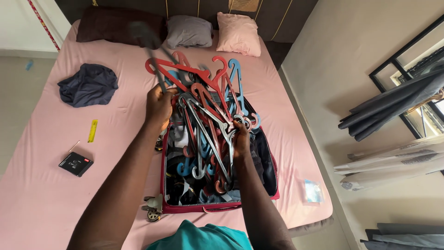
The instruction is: The recorder opens a red suitcase on a bed and begins to pack it with hangers and folded clothes.
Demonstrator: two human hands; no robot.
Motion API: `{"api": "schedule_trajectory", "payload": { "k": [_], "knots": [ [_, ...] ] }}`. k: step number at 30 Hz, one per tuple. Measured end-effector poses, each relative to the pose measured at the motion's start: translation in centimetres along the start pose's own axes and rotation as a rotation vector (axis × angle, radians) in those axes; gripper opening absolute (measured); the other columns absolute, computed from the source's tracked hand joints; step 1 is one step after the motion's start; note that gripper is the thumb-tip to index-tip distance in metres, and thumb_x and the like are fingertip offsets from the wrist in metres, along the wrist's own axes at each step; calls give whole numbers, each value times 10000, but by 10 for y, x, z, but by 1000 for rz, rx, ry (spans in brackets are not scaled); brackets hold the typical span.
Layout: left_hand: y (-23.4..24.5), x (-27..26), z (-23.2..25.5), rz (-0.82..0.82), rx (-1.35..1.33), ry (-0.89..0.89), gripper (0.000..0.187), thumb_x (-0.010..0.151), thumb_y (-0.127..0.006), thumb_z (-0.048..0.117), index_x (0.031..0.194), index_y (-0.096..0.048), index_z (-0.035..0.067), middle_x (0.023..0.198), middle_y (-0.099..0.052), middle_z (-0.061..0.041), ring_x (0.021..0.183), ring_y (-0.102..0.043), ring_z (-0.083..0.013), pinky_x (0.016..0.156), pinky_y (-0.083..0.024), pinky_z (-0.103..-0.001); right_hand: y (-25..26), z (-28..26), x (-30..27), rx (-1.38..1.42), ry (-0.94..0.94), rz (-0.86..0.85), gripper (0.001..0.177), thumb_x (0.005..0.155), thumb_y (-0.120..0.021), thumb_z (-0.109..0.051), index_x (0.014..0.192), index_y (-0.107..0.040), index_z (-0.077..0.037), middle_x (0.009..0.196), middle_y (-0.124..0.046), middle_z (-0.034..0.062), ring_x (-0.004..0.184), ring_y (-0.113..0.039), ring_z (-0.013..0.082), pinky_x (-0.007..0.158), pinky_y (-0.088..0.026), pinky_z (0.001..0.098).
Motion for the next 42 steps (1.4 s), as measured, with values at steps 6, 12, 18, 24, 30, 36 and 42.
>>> {"api": "schedule_trajectory", "payload": {
  "k": [6,12,18,24,30,36,42],
  "knots": [
    [-27,-18,8,0,-159,67,469,1056,-458,374,1408,-550,78,1338,-577,-85,1219,-523,-182,1021,-401,-356,5,0,23,22,53,-42,134,961,-625,-148,1041,-666,-49,943,-727,80,806,-732,201,756,-627,330],
    [-37,-26,15,-44,-156,60,806,987,-310,700,1471,-488,80,1529,-474,-122,1461,-396,-219,1199,-312,-445,-39,-11,13,147,69,-413,161,1088,-535,-125,1090,-638,-1,910,-699,109,752,-693,228,663,-588,352],
    [-34,-37,-5,-100,-416,6,1078,878,-323,873,1559,-374,39,1596,-414,-189,1499,-377,-282,1235,-303,-493,-52,-19,8,-120,218,-122,159,1013,-590,-193,930,-636,-65,825,-681,66,730,-646,170,660,-550,307],
    [-48,-52,26,-51,-327,-228,1147,841,-634,720,1628,-83,92,1614,-308,-152,1478,-340,-268,1207,-297,-470,-78,-24,-6,-152,267,-93,190,1007,-581,-182,898,-629,-35,781,-671,79,666,-623,173,616,-525,311],
    [-53,-47,35,212,-104,-225,887,851,-842,406,1468,-305,63,1301,-514,-116,1216,-566,-213,1055,-503,-378,-97,-26,-23,-222,334,-154,128,996,-601,-155,957,-642,-41,792,-667,78,700,-627,160,661,-520,296],
    [-41,-37,10,430,-195,-133,591,927,-855,365,1210,-467,19,1144,-541,-92,1087,-550,-204,975,-465,-364,-83,-21,-19,-235,285,-76,117,960,-621,-151,1000,-657,-47,838,-687,61,753,-661,168,694,-559,319],
    [-46,-51,34,376,-237,-176,866,881,-836,398,1458,-268,89,1440,-363,-108,1360,-439,-214,1193,-341,-427,-55,-14,0,-128,257,-91,158,1029,-623,-210,1026,-643,-54,857,-683,69,724,-621,182,645,-507,318]
  ]
}}
Point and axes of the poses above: each hand's wrist, its own x-axis towards the middle knuckle, its own y-axis out of the back of the hand, z = x × y, the point moved 3 cm from there along x, towards the middle knuckle
